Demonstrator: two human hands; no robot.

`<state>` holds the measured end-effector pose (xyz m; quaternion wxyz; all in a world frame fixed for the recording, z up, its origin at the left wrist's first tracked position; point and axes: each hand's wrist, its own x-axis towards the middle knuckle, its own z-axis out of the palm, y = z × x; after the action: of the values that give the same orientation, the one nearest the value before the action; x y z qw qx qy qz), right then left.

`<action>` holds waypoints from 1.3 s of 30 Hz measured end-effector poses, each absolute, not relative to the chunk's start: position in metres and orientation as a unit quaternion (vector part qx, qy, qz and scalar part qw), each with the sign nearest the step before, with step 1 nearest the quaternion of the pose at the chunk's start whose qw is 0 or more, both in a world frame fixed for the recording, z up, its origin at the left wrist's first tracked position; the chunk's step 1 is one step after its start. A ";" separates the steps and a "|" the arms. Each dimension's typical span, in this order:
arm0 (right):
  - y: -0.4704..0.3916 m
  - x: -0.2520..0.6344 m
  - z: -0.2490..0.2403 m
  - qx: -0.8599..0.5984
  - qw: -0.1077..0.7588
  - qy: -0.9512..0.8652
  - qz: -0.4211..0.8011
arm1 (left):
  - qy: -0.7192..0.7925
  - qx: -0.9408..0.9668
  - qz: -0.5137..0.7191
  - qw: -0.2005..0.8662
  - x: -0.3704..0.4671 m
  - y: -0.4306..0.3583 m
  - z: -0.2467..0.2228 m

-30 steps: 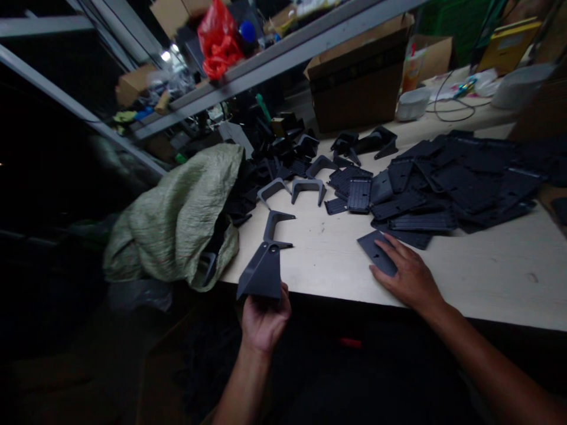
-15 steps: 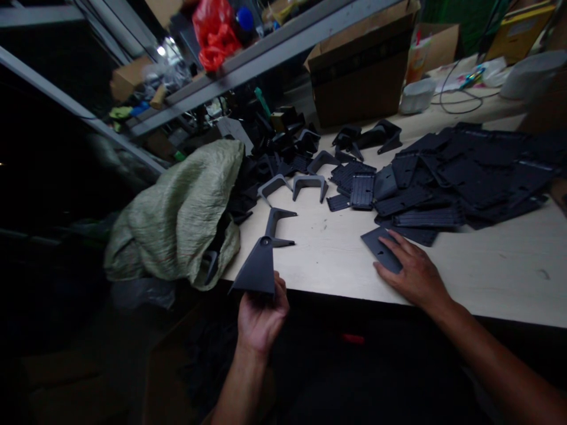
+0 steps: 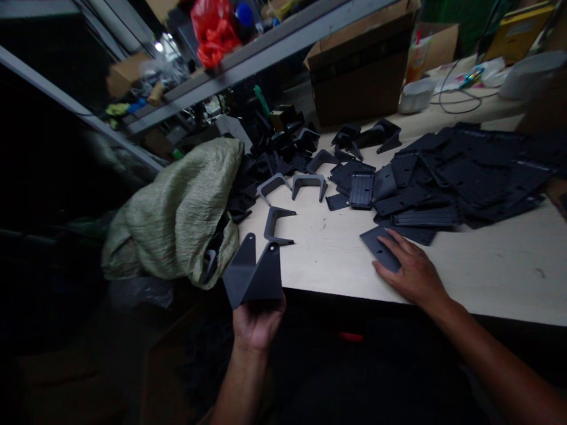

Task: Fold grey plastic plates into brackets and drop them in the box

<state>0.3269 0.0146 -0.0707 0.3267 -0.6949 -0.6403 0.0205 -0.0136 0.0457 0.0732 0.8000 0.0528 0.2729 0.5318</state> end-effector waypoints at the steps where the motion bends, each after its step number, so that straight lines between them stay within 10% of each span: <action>1: 0.015 0.327 -0.071 -0.696 0.325 -0.640 0.021 | 0.270 0.055 0.533 0.800 -0.013 0.046 0.073; 12: 0.011 0.304 -0.028 -0.645 0.421 -0.637 0.024 | 0.269 0.050 0.534 0.800 -0.007 0.043 0.068; 21: 0.011 0.233 0.086 -0.429 0.555 -0.645 0.303 | 0.317 0.018 0.510 0.799 0.014 0.037 0.075; 39: 0.015 0.231 0.073 -0.434 0.579 -0.635 0.271 | 0.351 0.020 0.509 0.786 0.022 0.033 0.070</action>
<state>0.2307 0.0147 0.0733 0.5792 -0.4338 -0.6346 0.2714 0.0223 0.0330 0.0702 0.7860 0.0205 0.3510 0.5085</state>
